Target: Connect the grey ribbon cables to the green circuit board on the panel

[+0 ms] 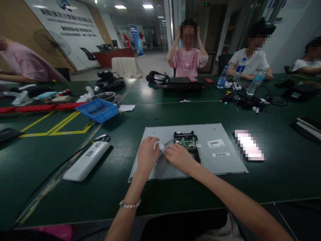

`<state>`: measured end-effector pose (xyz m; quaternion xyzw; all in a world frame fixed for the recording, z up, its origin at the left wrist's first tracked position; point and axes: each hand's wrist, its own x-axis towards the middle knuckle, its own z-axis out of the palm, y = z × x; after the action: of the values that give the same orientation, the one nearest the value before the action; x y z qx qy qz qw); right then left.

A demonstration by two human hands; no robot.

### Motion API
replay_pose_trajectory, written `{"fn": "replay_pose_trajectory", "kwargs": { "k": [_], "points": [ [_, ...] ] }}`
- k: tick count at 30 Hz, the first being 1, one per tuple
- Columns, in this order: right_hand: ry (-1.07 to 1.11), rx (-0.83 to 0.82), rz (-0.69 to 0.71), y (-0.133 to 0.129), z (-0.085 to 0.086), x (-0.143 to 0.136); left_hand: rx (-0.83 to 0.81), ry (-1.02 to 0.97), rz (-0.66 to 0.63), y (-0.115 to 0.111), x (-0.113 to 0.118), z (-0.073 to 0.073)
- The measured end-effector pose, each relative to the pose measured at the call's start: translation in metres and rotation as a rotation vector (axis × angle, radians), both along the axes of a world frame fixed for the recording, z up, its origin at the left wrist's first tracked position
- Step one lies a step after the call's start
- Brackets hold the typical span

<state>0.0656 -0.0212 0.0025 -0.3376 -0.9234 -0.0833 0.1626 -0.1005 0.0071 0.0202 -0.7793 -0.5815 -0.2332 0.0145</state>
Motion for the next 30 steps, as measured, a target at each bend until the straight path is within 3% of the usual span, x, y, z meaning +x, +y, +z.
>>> {"fn": "replay_pose_trajectory", "kwargs": {
  "k": [5,13,22,26,30],
  "points": [
    [-0.024,-0.007,-0.018,0.003,-0.009,0.000,-0.125,0.156,-0.026,-0.020,0.013,-0.008],
    [0.017,-0.062,-0.028,-0.009,-0.014,0.000,-0.200,0.222,0.043,-0.026,0.016,-0.026],
    [0.121,-0.156,-0.007,-0.027,-0.001,0.010,-0.168,0.119,-0.021,-0.027,0.013,-0.029],
    [0.264,-0.227,-0.097,-0.021,0.010,0.038,-0.098,0.025,-0.064,-0.024,0.008,-0.031],
    [0.435,-0.346,-0.333,-0.001,0.007,0.097,-0.007,-0.054,-0.088,-0.022,0.007,-0.031]
  ]
}}
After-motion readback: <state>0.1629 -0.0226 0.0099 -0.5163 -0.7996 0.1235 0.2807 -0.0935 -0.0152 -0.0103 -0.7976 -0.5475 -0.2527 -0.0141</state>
